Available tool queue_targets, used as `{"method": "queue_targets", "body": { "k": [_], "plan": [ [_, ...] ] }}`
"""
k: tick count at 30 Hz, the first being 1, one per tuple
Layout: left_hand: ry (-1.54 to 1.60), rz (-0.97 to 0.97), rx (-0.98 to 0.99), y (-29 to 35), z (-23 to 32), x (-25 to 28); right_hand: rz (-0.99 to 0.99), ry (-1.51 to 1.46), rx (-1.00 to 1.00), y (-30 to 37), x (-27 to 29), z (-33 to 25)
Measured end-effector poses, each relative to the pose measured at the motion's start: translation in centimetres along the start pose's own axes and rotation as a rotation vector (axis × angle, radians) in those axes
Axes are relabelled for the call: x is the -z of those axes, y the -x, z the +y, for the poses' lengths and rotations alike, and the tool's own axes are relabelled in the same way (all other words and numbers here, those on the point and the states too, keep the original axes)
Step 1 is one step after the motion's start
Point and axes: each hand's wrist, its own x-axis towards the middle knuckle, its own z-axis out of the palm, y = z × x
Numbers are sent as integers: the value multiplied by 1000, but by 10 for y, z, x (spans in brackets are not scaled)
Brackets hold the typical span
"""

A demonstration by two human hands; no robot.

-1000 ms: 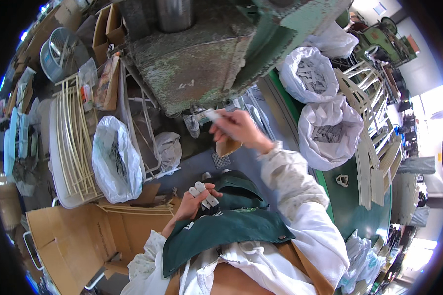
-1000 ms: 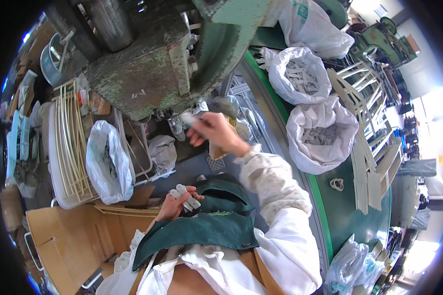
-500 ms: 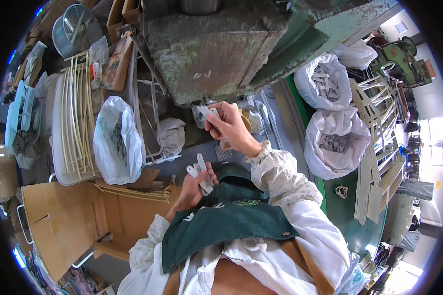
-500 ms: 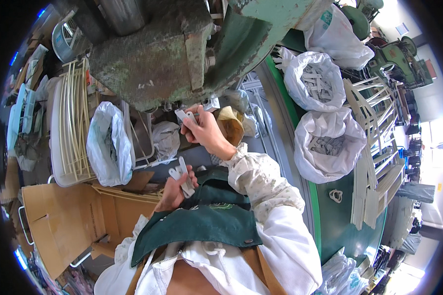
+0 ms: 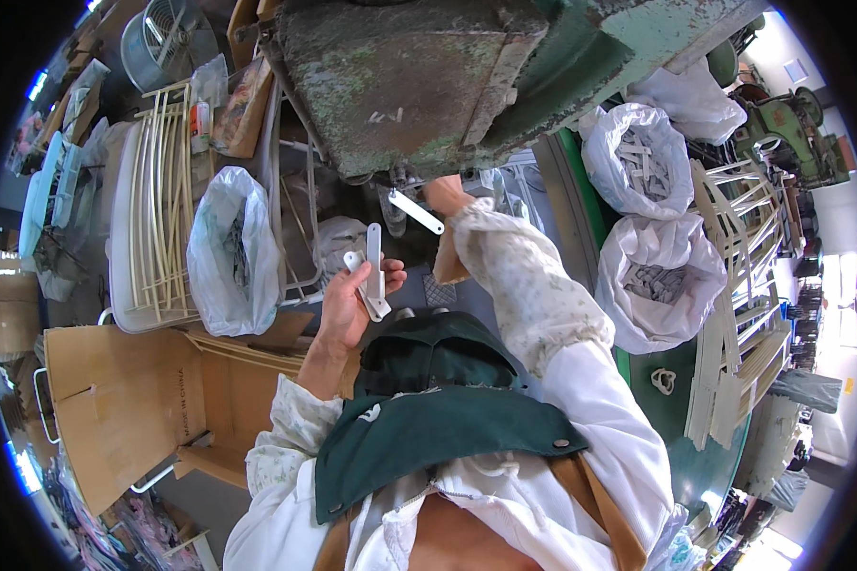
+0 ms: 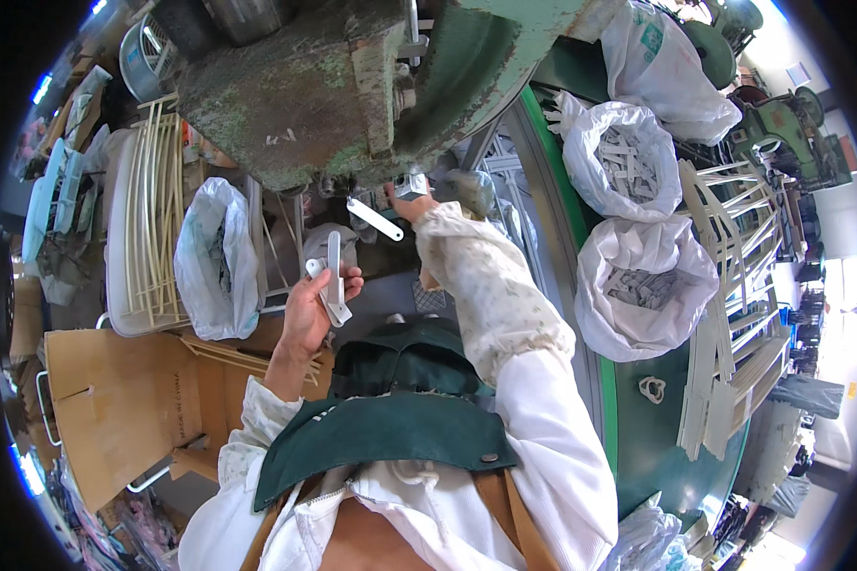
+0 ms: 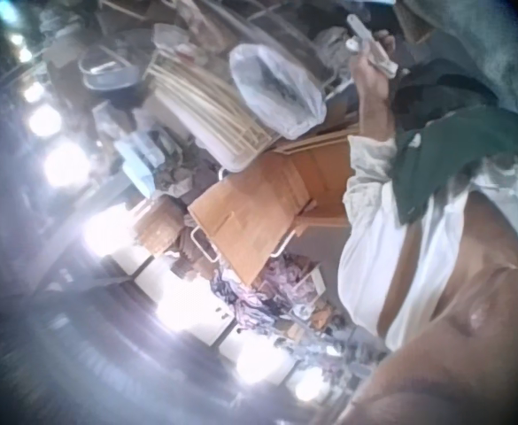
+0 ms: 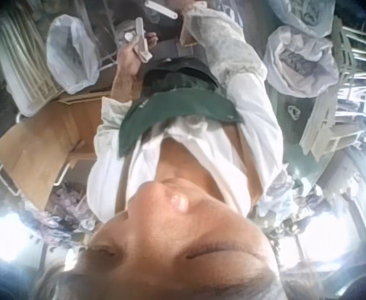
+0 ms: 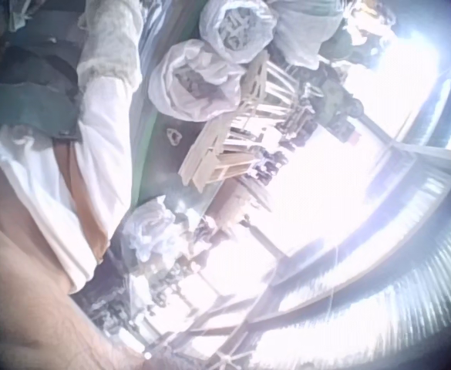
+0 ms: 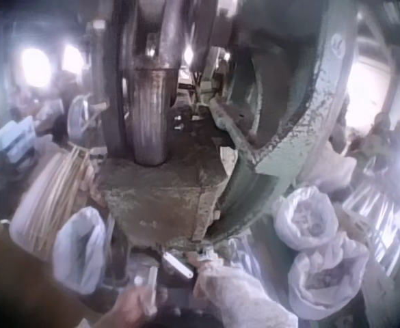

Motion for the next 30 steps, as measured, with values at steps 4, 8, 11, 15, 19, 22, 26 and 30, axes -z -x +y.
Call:
{"method": "queue_targets", "body": {
  "k": [4,8,11,15,19,22,26,30],
  "plan": [
    [193,82,30,-4,-10,8,200,85,151,-11,-44,31],
    [189,57,-59,-4,-22,20,-80,100,71,-17,-51,37],
    [-31,179,-164,-1,-17,10,-166,114,119,-21,-37,26],
    [-208,214,-211,-7,-3,3,-87,20,163,-13,-3,23],
    [-185,153,-295,-20,3,6,110,-464,290,1,40,8],
    [-187,266,-318,-11,16,-2,-28,-1022,91,39,134,-95],
    [-150,212,-326,-22,17,-11,-105,-847,-74,41,143,-116],
    [-145,224,-328,-18,15,-19,-251,-546,-186,44,182,-149]
  ]
}}
